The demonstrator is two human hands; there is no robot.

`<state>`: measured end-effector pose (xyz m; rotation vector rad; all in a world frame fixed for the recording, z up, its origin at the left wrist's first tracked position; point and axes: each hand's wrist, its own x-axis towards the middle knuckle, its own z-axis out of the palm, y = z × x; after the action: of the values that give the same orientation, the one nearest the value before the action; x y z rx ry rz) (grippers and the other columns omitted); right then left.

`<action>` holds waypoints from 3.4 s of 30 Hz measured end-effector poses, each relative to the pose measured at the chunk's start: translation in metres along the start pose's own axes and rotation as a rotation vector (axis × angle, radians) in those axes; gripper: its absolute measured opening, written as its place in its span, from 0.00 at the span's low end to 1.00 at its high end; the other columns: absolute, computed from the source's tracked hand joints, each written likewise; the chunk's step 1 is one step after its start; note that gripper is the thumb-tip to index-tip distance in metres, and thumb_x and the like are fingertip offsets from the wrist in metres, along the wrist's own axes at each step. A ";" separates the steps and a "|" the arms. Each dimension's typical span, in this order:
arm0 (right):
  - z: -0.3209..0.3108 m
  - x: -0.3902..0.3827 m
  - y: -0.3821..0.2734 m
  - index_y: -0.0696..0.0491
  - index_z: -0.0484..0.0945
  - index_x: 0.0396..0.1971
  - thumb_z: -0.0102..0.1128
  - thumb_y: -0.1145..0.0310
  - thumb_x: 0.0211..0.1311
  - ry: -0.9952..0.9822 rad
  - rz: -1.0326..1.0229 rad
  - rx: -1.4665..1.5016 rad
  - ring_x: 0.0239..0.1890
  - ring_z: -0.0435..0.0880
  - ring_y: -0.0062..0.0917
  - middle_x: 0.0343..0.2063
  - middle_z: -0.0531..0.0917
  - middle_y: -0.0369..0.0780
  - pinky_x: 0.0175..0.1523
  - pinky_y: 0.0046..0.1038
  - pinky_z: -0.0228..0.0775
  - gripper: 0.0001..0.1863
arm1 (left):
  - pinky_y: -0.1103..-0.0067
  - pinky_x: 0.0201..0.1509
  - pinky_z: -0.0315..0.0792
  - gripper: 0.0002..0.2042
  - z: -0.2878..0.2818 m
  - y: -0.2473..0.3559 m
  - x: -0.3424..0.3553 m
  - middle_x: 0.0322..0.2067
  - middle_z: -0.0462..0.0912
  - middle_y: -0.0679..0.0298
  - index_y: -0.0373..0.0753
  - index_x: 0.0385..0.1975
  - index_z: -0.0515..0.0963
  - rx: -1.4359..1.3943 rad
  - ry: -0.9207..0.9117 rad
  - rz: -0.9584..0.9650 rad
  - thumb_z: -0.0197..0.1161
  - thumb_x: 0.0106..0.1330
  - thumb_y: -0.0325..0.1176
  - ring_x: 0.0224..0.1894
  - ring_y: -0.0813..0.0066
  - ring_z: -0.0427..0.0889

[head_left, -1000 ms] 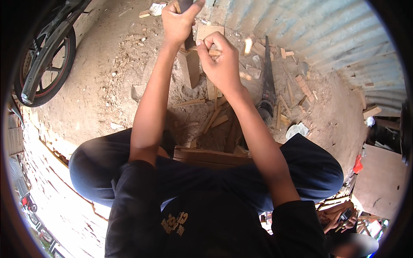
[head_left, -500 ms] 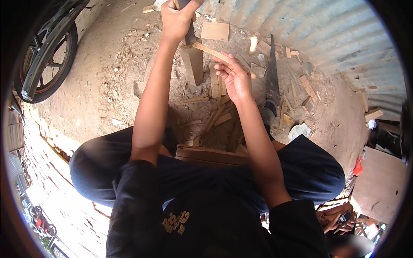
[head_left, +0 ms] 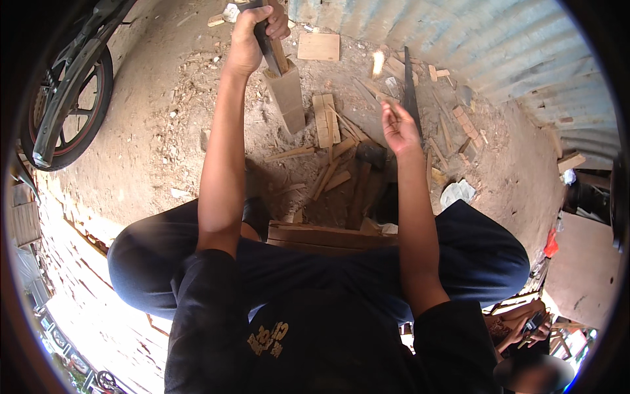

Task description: The person sits on the ground and uses a chisel and mallet to carve a small wooden stick. They repeatedly strike the chisel to remove wood shavings and shape the piece.

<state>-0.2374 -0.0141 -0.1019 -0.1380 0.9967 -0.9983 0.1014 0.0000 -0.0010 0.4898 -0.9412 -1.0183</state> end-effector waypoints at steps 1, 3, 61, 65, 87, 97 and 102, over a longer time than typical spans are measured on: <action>0.007 -0.006 0.011 0.64 0.72 0.50 0.62 0.72 0.66 0.044 0.100 -0.115 0.41 0.84 0.28 0.43 0.81 0.47 0.41 0.24 0.83 0.17 | 0.78 0.30 0.62 0.13 0.005 0.002 0.000 0.18 0.64 0.72 0.42 0.24 0.68 0.088 -0.031 -0.041 0.58 0.65 0.42 0.22 0.81 0.63; 0.034 -0.026 0.028 0.63 0.69 0.56 0.63 0.67 0.66 -0.018 0.228 -0.375 0.45 0.84 0.31 0.48 0.80 0.48 0.44 0.28 0.82 0.24 | 0.77 0.31 0.58 0.12 0.019 0.004 -0.001 0.19 0.55 0.72 0.45 0.23 0.58 0.237 -0.054 -0.090 0.52 0.62 0.39 0.23 0.80 0.58; 0.221 -0.212 -0.083 0.44 0.68 0.15 0.58 0.66 0.67 -0.792 -1.101 -0.409 0.09 0.58 0.12 0.10 0.65 0.27 0.14 0.18 0.46 0.18 | 0.79 0.23 0.72 0.32 0.097 -0.019 -0.031 0.17 0.71 0.67 0.39 0.23 0.72 0.111 -0.193 -0.288 0.40 0.73 0.64 0.16 0.80 0.70; 0.257 -0.217 -0.074 0.42 0.67 0.13 0.58 0.66 0.65 -0.688 -1.094 -0.470 0.08 0.55 0.09 0.08 0.63 0.25 0.12 0.17 0.43 0.20 | 0.81 0.19 0.65 0.35 0.104 -0.016 -0.028 0.11 0.65 0.69 0.39 0.18 0.70 0.248 -0.076 -0.381 0.36 0.73 0.66 0.12 0.82 0.65; 0.286 -0.176 -0.057 0.50 0.74 0.32 0.57 0.62 0.69 -0.704 -1.005 -0.359 0.20 0.71 0.14 0.22 0.74 0.33 0.21 0.16 0.60 0.09 | 0.82 0.25 0.60 0.38 0.118 0.001 -0.027 0.13 0.61 0.71 0.38 0.25 0.73 0.279 -0.195 -0.439 0.27 0.74 0.67 0.17 0.81 0.61; 0.266 -0.168 -0.064 0.50 0.73 0.41 0.55 0.48 0.71 -0.871 -0.696 -0.040 0.14 0.64 0.13 0.23 0.71 0.30 0.15 0.14 0.53 0.19 | 0.80 0.25 0.58 0.44 0.120 -0.002 -0.026 0.13 0.60 0.72 0.38 0.24 0.74 0.208 -0.139 -0.506 0.19 0.69 0.72 0.17 0.80 0.58; 0.272 -0.169 -0.065 0.46 0.71 0.32 0.55 0.48 0.71 -1.116 -0.398 0.061 0.11 0.62 0.12 0.15 0.67 0.29 0.11 0.14 0.48 0.17 | 0.82 0.24 0.60 0.45 0.118 -0.002 -0.026 0.14 0.63 0.71 0.37 0.24 0.75 0.169 -0.219 -0.457 0.18 0.68 0.73 0.17 0.82 0.59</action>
<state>-0.1011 -0.0115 0.1952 -0.7706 -0.0963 -1.0832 -0.0044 0.0296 0.0492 0.7683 -1.1444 -1.4321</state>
